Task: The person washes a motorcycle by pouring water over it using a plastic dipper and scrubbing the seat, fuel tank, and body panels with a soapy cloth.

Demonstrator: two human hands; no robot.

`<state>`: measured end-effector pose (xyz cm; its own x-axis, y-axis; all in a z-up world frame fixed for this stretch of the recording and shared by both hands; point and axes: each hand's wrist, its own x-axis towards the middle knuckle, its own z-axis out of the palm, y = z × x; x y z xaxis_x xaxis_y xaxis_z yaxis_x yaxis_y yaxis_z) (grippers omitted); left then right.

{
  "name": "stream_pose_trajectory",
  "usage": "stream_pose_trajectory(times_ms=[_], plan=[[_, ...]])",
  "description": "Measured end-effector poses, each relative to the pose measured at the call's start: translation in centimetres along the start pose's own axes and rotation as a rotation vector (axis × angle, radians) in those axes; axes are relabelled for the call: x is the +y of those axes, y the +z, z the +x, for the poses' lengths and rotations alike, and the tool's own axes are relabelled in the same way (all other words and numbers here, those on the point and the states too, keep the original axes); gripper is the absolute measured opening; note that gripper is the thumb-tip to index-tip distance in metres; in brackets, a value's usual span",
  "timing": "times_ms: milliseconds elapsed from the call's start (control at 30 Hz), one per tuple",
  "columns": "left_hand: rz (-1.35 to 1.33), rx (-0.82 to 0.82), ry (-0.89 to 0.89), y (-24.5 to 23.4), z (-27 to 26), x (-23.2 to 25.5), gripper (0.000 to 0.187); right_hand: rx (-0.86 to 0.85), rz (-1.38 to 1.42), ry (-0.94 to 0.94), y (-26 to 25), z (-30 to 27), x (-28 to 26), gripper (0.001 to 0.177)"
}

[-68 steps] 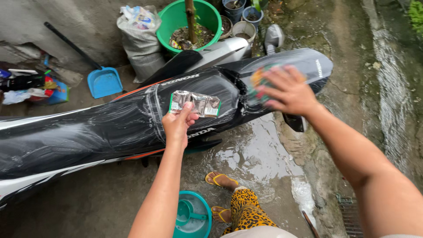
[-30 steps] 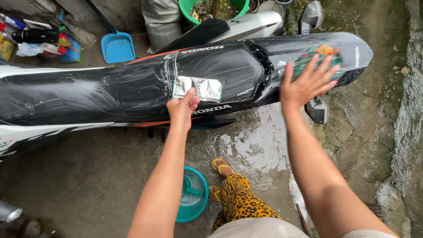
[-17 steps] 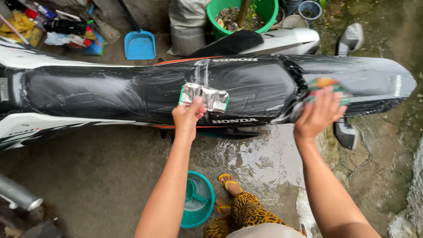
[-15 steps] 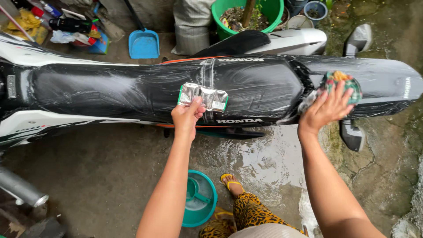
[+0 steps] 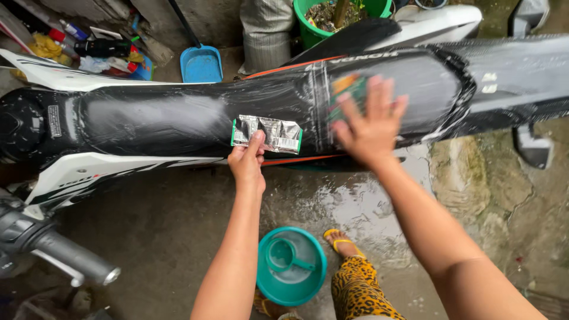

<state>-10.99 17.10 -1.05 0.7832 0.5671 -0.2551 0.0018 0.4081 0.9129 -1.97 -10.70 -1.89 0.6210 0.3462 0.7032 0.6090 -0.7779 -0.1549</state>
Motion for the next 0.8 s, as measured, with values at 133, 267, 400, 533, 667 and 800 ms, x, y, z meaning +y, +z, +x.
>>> stream_pose_trajectory(times_ms=[133, 267, 400, 533, 667, 800], plan=[[-0.139, -0.041, -0.058, -3.8, -0.3, 0.4, 0.015, -0.030, -0.304, 0.406, 2.0, -1.0, 5.5, 0.048], [-0.219, -0.109, -0.110, -6.4, 0.7, -0.3, 0.014, 0.000, -0.699, 0.309, 3.5, 1.2, 6.3, 0.048], [-0.323, -0.129, -0.094, -6.8, 2.4, -1.3, 0.013, -0.235, -0.175, 0.442, 1.0, 5.6, 4.6, 0.058], [-0.328, -0.110, 0.174, -4.3, 6.0, -2.1, 0.020, -0.177, -0.138, 0.245, 2.1, 6.8, 0.6, 0.060], [-0.243, -0.119, 0.353, -2.3, 9.0, -4.0, 0.018, -0.142, -0.164, -0.054, 2.6, -0.8, -2.2, 0.067], [-0.238, -0.129, 0.469, -2.1, 8.9, -3.9, 0.013, -0.013, -0.181, -0.045, -0.7, -5.4, 3.3, 0.055]])
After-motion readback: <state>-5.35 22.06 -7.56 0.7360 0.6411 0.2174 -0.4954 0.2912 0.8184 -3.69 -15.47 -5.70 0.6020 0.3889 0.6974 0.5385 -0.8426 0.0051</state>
